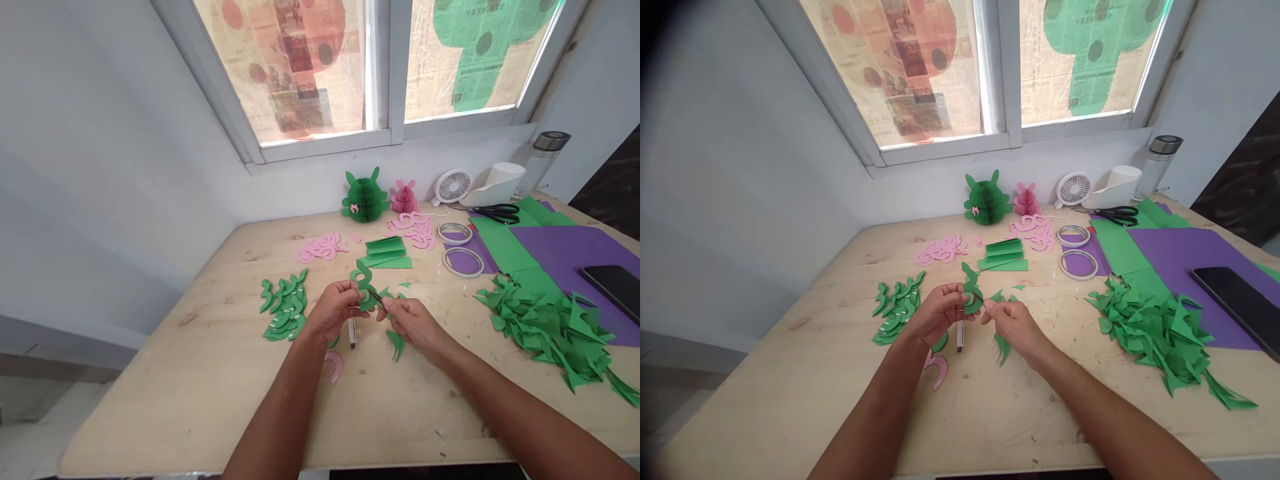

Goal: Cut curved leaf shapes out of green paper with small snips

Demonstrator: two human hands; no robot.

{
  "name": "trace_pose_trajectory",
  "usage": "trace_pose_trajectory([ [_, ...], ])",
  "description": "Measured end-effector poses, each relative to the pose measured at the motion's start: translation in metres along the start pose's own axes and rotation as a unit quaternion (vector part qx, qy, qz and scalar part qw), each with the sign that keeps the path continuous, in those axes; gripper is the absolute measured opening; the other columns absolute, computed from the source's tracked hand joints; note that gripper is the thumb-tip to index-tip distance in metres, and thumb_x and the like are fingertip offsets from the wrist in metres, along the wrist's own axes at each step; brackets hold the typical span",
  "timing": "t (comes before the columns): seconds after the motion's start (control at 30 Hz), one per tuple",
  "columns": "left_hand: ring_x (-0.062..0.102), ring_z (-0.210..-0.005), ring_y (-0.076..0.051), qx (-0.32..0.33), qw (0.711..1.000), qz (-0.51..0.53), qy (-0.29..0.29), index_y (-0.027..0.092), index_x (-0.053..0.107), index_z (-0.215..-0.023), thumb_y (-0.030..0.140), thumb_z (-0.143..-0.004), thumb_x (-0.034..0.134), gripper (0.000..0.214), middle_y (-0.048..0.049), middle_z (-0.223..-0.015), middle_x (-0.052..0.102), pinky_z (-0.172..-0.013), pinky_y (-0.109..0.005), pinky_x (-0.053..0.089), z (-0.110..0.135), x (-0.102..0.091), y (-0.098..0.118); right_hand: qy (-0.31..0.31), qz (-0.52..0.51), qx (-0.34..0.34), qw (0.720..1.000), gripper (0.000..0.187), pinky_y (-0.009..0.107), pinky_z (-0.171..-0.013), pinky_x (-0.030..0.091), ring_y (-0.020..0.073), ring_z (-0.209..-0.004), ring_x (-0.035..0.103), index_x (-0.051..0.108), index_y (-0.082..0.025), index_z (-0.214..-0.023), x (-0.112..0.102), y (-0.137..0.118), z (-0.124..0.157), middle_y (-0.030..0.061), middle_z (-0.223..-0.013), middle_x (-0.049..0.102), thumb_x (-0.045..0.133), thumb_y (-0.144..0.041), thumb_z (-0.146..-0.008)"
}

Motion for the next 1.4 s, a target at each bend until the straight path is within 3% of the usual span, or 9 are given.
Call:
trace_pose_trajectory([
  [0.2,0.063,-0.059,-0.016,0.003,1.0,0.007,0.011,0.016,0.046,-0.062,0.022,-0.059,0.07,0.025,0.0007,-0.059,0.059,-0.057,-0.026,0.048,0.0,0.0,0.001,0.003,-0.026,0.0,1.0,0.048,0.022,-0.039,0.012,0.006,-0.038,0.017,0.06,-0.013,-0.07,-0.004,-0.001,-0.001,-0.0093,-0.04,0.025,0.047,-0.058,-0.078],
  [0.4,0.062,-0.057,-0.015,0.005,1.0,0.01,-0.004,0.016,0.048,-0.062,0.022,-0.059,0.07,0.023,-0.0003,-0.06,0.06,-0.056,-0.027,0.048,0.001,0.005,0.0,0.084,-0.074,-0.017,0.994,0.037,0.023,-0.039,0.01,0.0058,-0.04,0.015,0.059,-0.015,-0.075,-0.01,-0.004,-0.001,-0.0098,-0.044,0.024,0.06,-0.052,-0.073],
  [0.6,0.057,-0.052,-0.012,-0.011,0.999,-0.031,-0.034,0.015,0.052,-0.06,0.022,-0.056,0.073,0.023,0.0018,-0.055,0.057,-0.056,-0.027,0.049,0.002,0.017,-0.006,0.081,-0.111,-0.02,0.99,0.033,0.023,-0.04,0.008,0.0045,-0.041,0.014,0.059,-0.015,-0.073,-0.007,-0.002,-0.003,-0.0093,-0.047,0.027,0.069,-0.045,-0.064],
  [0.83,0.055,-0.053,-0.011,-0.017,0.997,-0.071,-0.006,0.015,0.055,-0.061,0.023,-0.055,0.073,0.021,0.0018,-0.057,0.056,-0.054,-0.026,0.048,0.002,0.017,-0.006,0.09,-0.098,-0.024,0.991,0.029,0.023,-0.04,0.009,0.0044,-0.041,0.014,0.05,-0.017,-0.061,-0.011,0.0,-0.004,-0.0096,-0.047,0.024,0.068,-0.04,-0.064],
  [1.07,0.055,-0.053,-0.011,-0.019,0.997,-0.078,-0.001,0.015,0.055,-0.063,0.023,-0.056,0.072,0.02,0.0017,-0.058,0.056,-0.055,-0.026,0.048,0.003,0.017,-0.007,0.093,-0.105,-0.012,0.99,0.027,0.023,-0.039,0.008,0.0043,-0.04,0.015,0.049,-0.017,-0.064,-0.011,-0.001,-0.004,-0.0101,-0.046,0.025,0.067,-0.037,-0.065],
  [1.2,0.053,-0.054,-0.009,-0.013,0.996,-0.088,-0.016,0.014,0.057,-0.064,0.026,-0.058,0.074,0.021,0.0018,-0.059,0.056,-0.057,-0.026,0.048,0.003,0.017,-0.006,0.082,-0.136,-0.002,0.987,0.028,0.023,-0.039,0.007,0.0035,-0.039,0.015,0.048,-0.017,-0.064,-0.011,-0.002,-0.003,-0.0109,-0.045,0.025,0.068,-0.037,-0.065],
  [1.3,0.053,-0.055,-0.009,0.001,0.996,-0.085,-0.026,0.014,0.059,-0.064,0.035,-0.066,0.069,0.023,0.0006,-0.06,0.056,-0.058,-0.024,0.047,0.003,0.018,-0.004,0.053,-0.18,0.007,0.982,0.029,0.022,-0.039,0.006,0.003,-0.039,0.014,0.048,-0.017,-0.066,-0.01,-0.002,-0.002,-0.0117,-0.045,0.025,0.069,-0.037,-0.066],
  [1.4,0.055,-0.059,-0.011,0.066,0.995,-0.073,0.004,0.015,0.063,-0.077,0.035,-0.072,0.064,0.02,-0.0011,-0.067,0.06,-0.06,-0.025,0.047,0.003,0.017,0.002,-0.003,-0.236,0.027,0.971,0.029,0.021,-0.037,0.007,0.0029,-0.038,0.012,0.046,-0.017,-0.066,-0.009,-0.001,-0.001,-0.0129,-0.043,0.023,0.07,-0.035,-0.067],
])
Point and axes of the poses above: each hand's wrist, its own z-axis away from the middle knuckle, its own x-axis out of the palm, y = z × x, the point moved 3 cm from there along -z, towards the middle knuckle
